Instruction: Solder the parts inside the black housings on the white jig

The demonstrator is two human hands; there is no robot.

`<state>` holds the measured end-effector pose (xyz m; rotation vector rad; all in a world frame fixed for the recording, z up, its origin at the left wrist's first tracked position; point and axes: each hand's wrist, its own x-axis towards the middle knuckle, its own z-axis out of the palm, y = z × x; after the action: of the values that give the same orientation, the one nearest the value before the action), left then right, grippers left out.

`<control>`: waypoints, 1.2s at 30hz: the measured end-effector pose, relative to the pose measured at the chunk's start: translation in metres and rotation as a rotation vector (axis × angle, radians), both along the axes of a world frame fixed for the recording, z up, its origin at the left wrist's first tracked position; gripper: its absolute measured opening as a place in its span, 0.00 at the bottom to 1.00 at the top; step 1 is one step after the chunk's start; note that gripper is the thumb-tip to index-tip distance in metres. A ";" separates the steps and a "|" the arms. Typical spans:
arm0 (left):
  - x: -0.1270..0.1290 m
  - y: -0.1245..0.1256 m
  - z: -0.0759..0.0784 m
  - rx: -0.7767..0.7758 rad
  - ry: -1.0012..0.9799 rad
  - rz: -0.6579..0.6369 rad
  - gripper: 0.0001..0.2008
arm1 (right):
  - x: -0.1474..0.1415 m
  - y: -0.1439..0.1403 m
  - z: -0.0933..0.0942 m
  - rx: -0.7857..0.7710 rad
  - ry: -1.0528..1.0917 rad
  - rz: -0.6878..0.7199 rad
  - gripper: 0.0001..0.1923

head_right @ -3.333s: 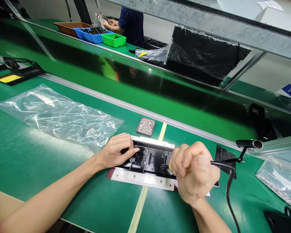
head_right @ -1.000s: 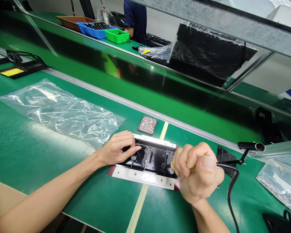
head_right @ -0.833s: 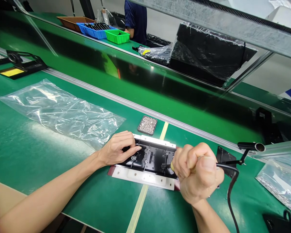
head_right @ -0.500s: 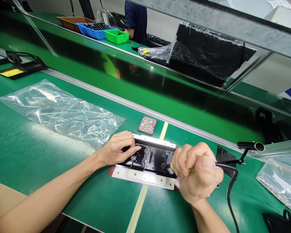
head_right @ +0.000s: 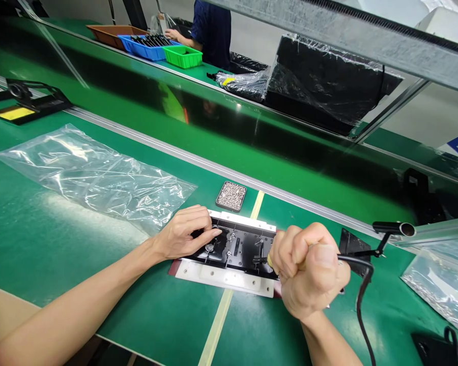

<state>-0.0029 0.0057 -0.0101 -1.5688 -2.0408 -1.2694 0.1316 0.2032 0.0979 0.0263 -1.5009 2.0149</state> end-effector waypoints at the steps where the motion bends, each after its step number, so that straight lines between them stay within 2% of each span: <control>1: 0.000 0.000 0.000 0.000 -0.002 -0.001 0.17 | 0.000 0.000 0.000 -0.004 -0.002 -0.002 0.23; 36: 0.000 0.000 0.000 -0.001 -0.006 -0.006 0.17 | 0.001 0.003 -0.003 0.007 0.003 0.015 0.24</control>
<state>-0.0025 0.0054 -0.0101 -1.5741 -2.0428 -1.2770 0.1325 0.2059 0.0953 0.0435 -1.5106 2.0206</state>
